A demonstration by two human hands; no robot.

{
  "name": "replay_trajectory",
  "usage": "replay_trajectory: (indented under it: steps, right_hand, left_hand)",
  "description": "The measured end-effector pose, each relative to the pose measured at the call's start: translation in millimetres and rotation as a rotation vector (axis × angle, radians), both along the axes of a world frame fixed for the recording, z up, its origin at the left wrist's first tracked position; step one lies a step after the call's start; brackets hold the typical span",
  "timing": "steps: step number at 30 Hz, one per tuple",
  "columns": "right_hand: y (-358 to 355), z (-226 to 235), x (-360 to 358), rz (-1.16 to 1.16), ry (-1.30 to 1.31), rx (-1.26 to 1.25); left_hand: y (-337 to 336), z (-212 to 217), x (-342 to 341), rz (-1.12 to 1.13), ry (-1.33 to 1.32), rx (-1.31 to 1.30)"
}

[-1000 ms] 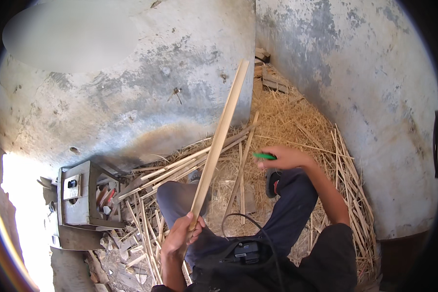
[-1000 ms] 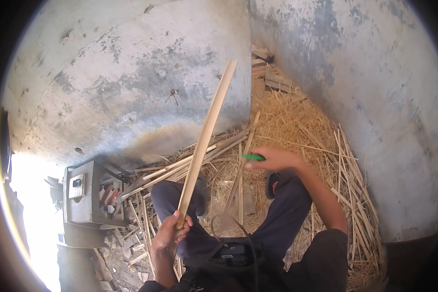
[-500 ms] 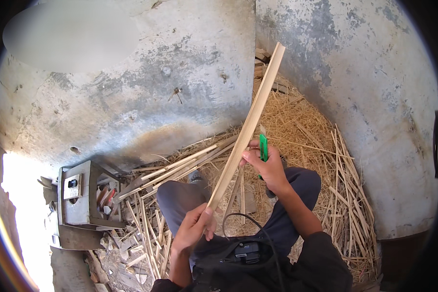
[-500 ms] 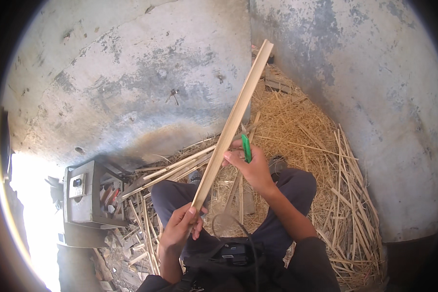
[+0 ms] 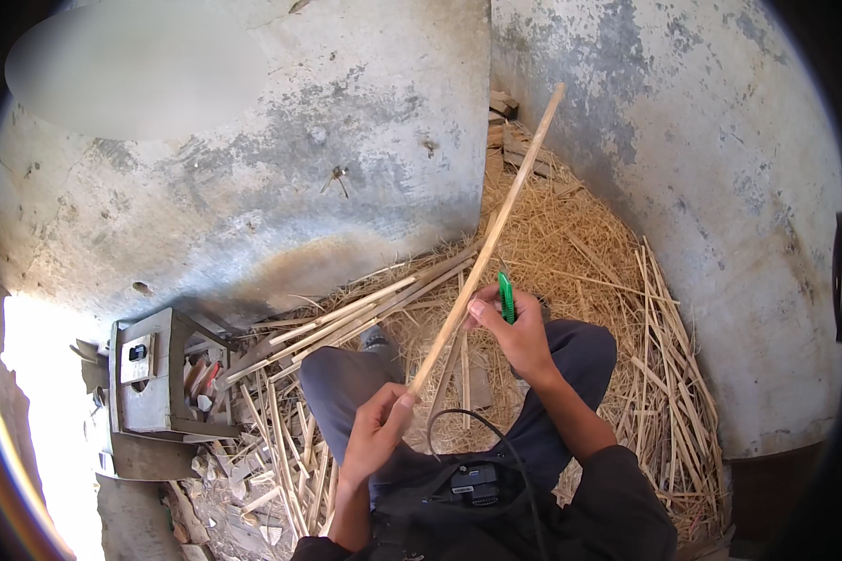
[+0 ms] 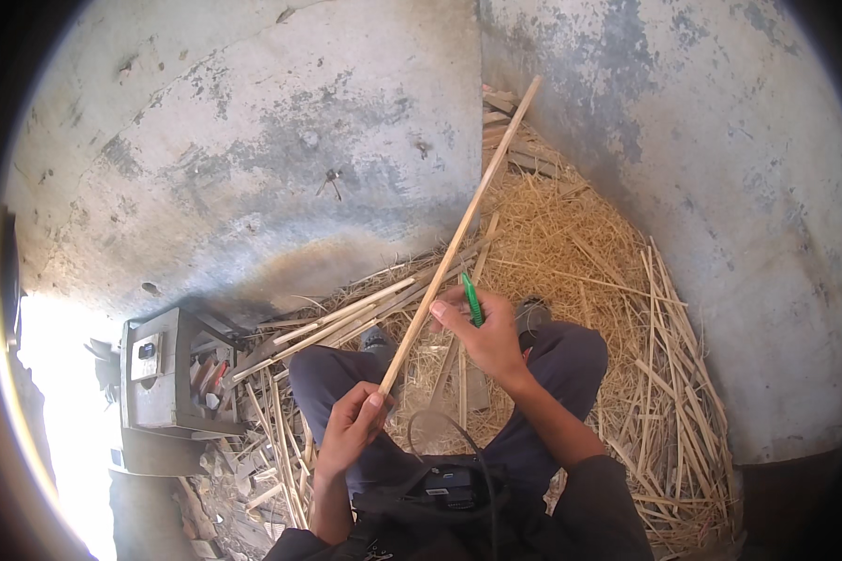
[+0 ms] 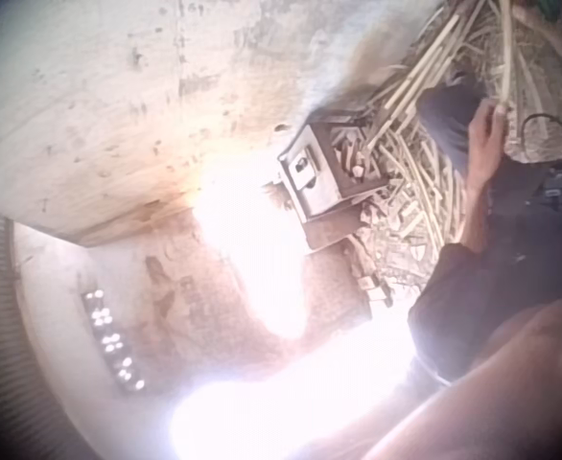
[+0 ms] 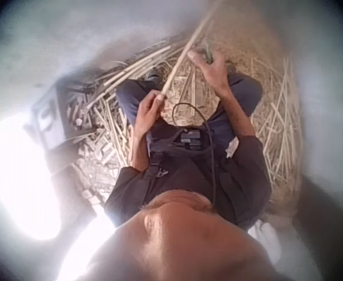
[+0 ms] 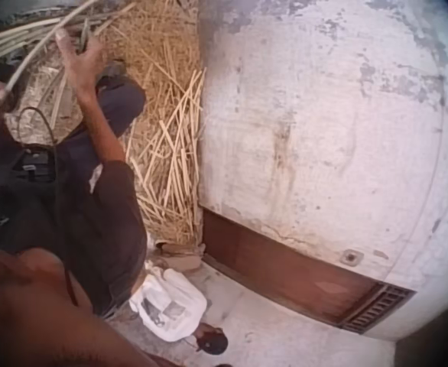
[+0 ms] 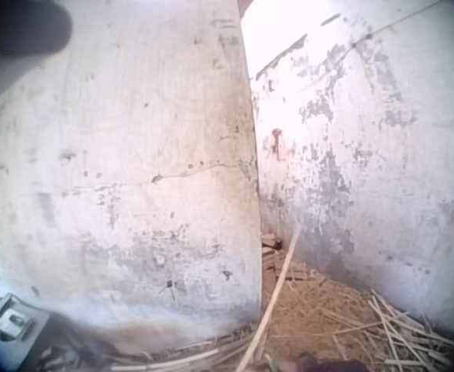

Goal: The person holds a thin wooden strip and uses a utility knife to shave material from its surface.

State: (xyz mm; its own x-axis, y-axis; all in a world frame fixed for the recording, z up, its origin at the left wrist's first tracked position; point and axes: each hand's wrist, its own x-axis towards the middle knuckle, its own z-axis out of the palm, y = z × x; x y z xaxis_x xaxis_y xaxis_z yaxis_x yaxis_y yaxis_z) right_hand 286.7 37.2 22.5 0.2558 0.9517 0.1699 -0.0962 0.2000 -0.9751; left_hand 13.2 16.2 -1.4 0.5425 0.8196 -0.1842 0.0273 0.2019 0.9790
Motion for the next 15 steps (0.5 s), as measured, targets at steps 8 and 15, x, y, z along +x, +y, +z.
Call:
replay_trajectory:
  steps: [8, 15]
  right_hand:
    - [0, 3, 1, 0.060, 0.166, -0.121]
    - [-1, 4, -6, 0.034, 0.198, -0.063]
  left_hand:
    - [-3, 3, 6, 0.174, 0.120, 0.100]
    - [-4, 17, 13, 0.246, 0.173, 0.237]
